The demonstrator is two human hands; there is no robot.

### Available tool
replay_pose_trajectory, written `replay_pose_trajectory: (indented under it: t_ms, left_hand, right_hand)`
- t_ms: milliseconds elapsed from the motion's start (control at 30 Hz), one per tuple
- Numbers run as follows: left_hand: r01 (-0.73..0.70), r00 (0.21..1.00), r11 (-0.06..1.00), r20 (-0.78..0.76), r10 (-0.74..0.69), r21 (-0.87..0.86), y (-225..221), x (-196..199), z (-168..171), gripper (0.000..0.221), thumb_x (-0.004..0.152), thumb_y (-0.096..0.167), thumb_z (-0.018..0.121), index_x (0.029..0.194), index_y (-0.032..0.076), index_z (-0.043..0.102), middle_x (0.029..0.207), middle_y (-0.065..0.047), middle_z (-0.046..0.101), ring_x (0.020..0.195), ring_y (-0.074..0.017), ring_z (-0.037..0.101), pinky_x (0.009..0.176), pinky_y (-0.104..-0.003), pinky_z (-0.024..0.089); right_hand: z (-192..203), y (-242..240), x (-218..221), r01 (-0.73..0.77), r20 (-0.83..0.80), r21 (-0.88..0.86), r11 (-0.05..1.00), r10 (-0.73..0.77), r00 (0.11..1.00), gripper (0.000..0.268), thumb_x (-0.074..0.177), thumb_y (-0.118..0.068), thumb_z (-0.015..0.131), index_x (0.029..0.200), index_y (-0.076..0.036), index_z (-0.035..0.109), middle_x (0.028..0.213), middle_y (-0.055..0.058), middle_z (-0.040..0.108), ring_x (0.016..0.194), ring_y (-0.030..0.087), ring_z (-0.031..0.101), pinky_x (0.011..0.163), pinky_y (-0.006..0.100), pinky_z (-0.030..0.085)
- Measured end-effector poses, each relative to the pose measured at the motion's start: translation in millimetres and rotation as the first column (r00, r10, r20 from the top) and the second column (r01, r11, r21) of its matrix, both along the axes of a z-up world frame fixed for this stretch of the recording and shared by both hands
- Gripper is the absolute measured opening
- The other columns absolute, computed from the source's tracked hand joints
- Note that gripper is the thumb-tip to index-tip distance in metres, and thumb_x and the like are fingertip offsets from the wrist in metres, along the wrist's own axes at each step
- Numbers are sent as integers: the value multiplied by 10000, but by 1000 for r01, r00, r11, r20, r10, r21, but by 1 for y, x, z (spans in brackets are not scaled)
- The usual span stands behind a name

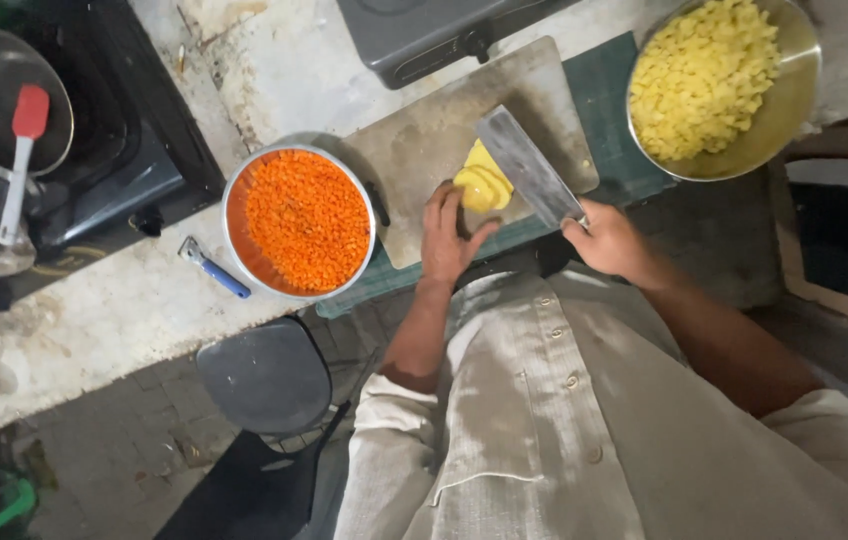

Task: Dicing potatoes into small cubes on a wooden cutting board using a large kitchen knife.

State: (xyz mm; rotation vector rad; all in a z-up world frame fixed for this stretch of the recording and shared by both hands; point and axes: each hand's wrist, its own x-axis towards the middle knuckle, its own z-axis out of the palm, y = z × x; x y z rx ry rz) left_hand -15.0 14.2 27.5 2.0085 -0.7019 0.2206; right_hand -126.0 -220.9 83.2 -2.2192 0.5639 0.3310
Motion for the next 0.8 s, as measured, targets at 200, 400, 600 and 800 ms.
replay_pose_trajectory:
  t_ms: [200,400,600,800]
  left_hand:
    - [-84,942,976,-303,143,199,-22,0,45,941,667,155,917,1411,-18,368,1342,-296,461,1231,-484,526,1068,-573,443]
    - [-83,938,970,-310,154,229,-25,1,30,899,620,194,941,1382,25,494,1308,-236,513,1209,-432,549,1076,-517,449]
    - [-72,944,946,-286,167,315,-29,3,12,906,570,312,949,1345,58,554,1327,-165,515,1173,-381,567,1037,-443,503]
    - [-33,937,909,-303,172,416,-37,-5,2,990,562,375,933,1386,41,498,1359,-193,460,1252,-390,500,1089,-425,475]
  right_hand:
    - [6,-13,-13,-41,-100,-136,990,28,995,226,901,-310,613,871,-86,607,686,175,663,765,373,702,631,478,534]
    - [56,0,-11,-124,-239,-137,983,89,967,243,903,-322,562,924,-92,634,730,209,701,803,402,713,676,515,554]
    - [47,5,-15,-55,-300,-28,998,44,953,215,898,-288,547,922,-81,600,776,215,705,822,414,714,639,509,540]
    - [46,8,-13,-56,-333,16,998,58,941,204,902,-281,538,924,-82,575,759,214,703,779,405,718,607,496,527]
